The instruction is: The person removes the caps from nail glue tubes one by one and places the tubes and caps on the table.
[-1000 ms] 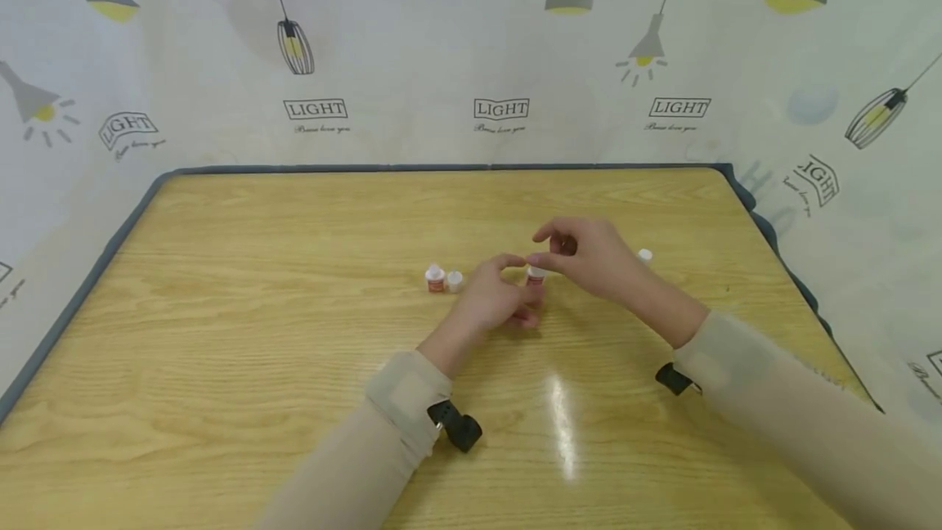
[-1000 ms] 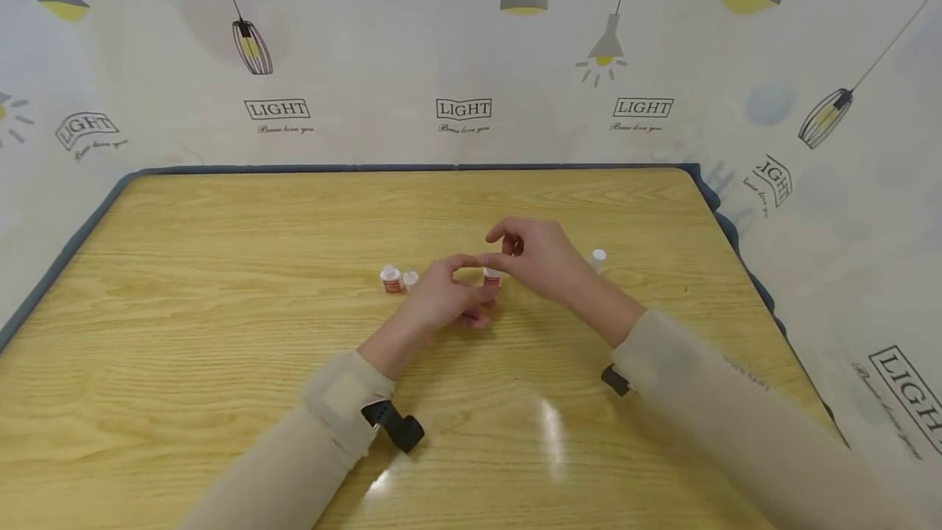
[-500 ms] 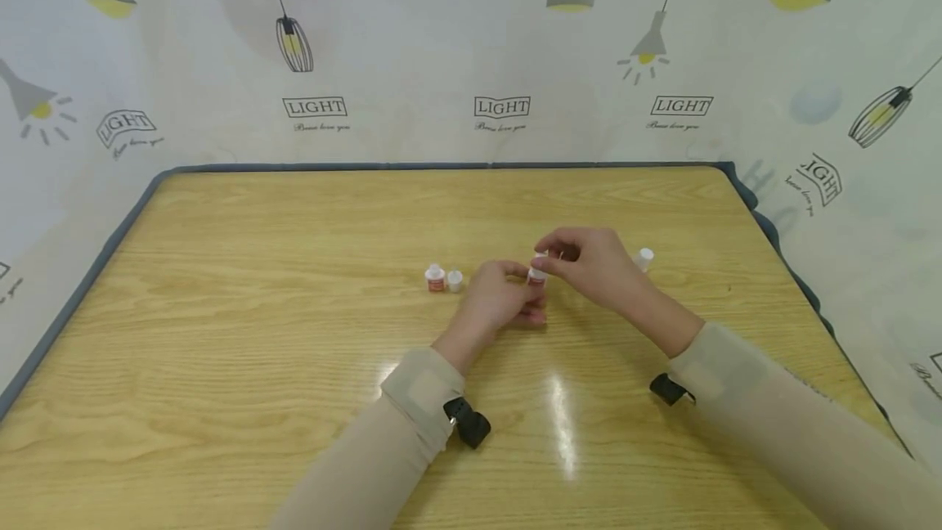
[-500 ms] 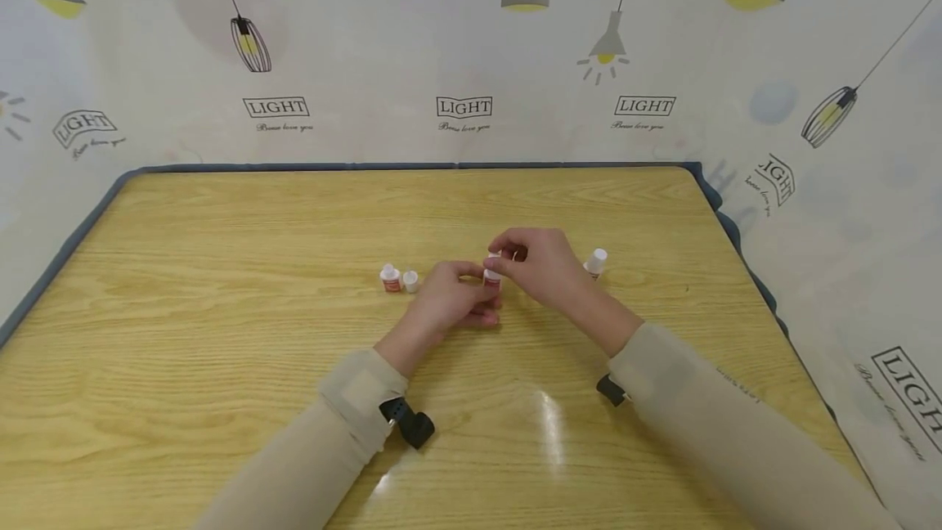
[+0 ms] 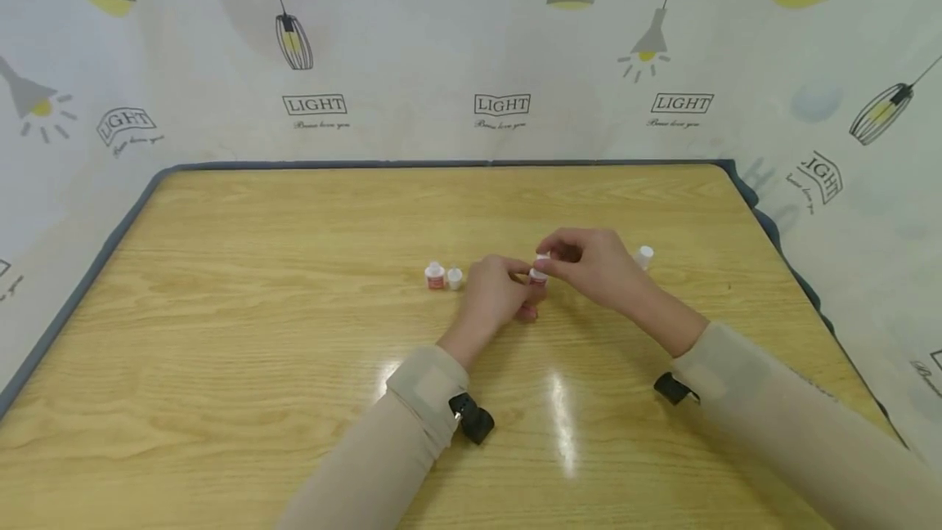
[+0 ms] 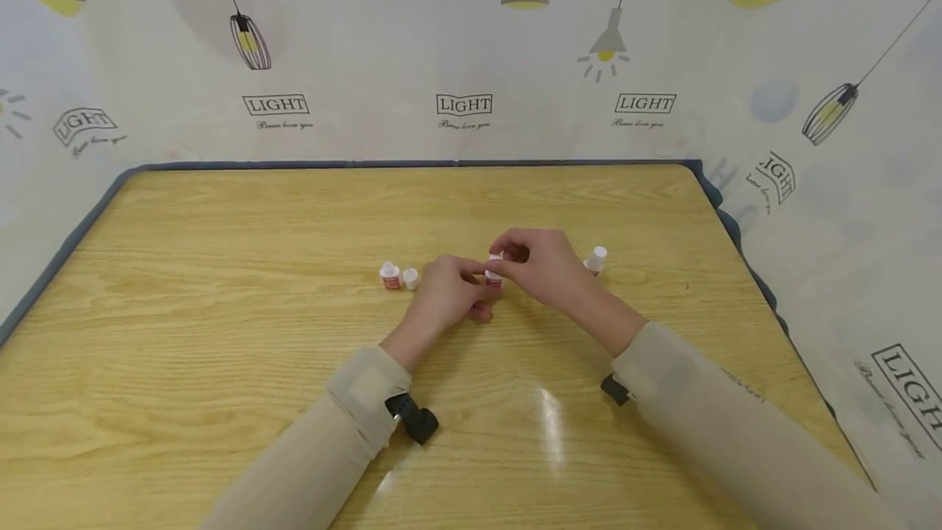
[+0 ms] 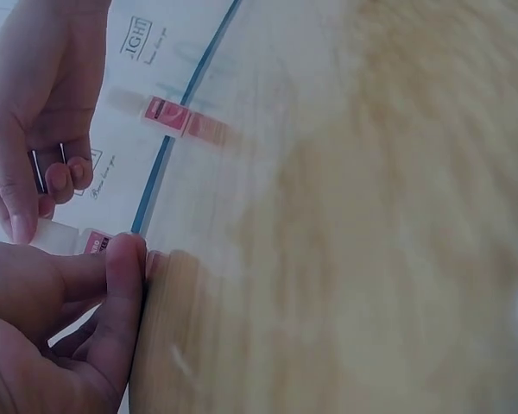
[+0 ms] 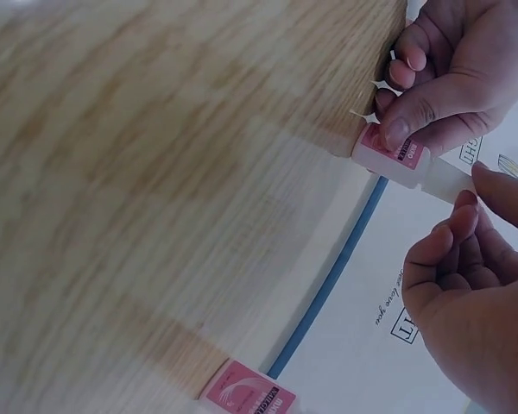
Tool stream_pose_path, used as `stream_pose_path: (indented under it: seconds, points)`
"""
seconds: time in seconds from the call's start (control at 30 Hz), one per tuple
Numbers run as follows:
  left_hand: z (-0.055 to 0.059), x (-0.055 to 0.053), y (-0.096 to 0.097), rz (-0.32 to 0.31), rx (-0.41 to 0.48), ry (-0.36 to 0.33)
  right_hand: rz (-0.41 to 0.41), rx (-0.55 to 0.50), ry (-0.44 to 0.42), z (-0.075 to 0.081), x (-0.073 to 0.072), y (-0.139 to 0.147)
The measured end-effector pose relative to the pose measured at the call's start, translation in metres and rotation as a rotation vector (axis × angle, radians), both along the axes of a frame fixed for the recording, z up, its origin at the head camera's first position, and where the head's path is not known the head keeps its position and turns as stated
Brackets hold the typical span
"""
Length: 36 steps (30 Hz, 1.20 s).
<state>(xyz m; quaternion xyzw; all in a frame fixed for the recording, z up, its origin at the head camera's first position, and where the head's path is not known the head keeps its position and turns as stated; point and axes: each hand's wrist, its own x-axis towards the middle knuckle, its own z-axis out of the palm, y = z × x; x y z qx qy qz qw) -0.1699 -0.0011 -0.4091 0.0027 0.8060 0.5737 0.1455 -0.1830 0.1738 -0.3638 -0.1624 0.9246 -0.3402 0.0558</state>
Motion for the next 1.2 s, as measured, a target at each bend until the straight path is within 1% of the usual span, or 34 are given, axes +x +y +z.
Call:
stream_pose_path:
  seconds: [0.1, 0.17, 0.27, 0.3, 0.37, 0.53, 0.57, 0.63, 0.73, 0.87, 1.03, 1.2]
  points:
    - [-0.0009, -0.0018, -0.0003, 0.007, 0.022, -0.025, 0.004, 0.007, -0.006, 0.0010, 0.0004, 0.0001]
    - [-0.0010, -0.0023, -0.0001, 0.006, 0.021, -0.039, 0.007, 0.011, -0.009, 0.0014, 0.0008, 0.0005]
    - [-0.0009, -0.0023, 0.0006, 0.007, 0.005, -0.044, 0.006, 0.019, -0.014, 0.0014, 0.0013, 0.0012]
    - [-0.0010, -0.0021, 0.0009, 0.006, -0.015, -0.038, 0.007, 0.023, -0.013, 0.0013, 0.0014, 0.0014]
    - [-0.0010, -0.0018, 0.0017, -0.010, -0.099, 0.007, 0.009, 0.027, -0.010, 0.0006, 0.0013, 0.0018]
    - [0.0005, -0.0023, 0.0039, -0.061, -0.406, 0.196, 0.023, 0.014, -0.006, -0.0011, 0.0005, 0.0022]
    - [0.0013, -0.0026, 0.0041, -0.066, -0.445, 0.217, 0.025, 0.010, -0.010, -0.0012, 0.0004, 0.0023]
    - [0.0033, -0.0032, 0.0038, -0.072, -0.490, 0.226, 0.028, 0.008, -0.013, -0.0011, 0.0005, 0.0022]
    - [0.0046, -0.0044, 0.0031, -0.071, -0.510, 0.209, 0.035, 0.006, -0.012, -0.0001, 0.0001, 0.0020]
    - [0.0043, -0.0054, 0.0033, -0.071, -0.530, 0.210, 0.043, 0.009, -0.004, 0.0016, -0.0007, 0.0023]
    - [0.0054, -0.0041, 0.0055, -0.075, -0.552, 0.196, 0.047, 0.030, -0.001, 0.0043, 0.0003, 0.0028]
    - [0.0069, -0.0032, 0.0074, -0.073, -0.568, 0.184, 0.066, 0.055, 0.033, 0.0039, 0.0005, 0.0023]
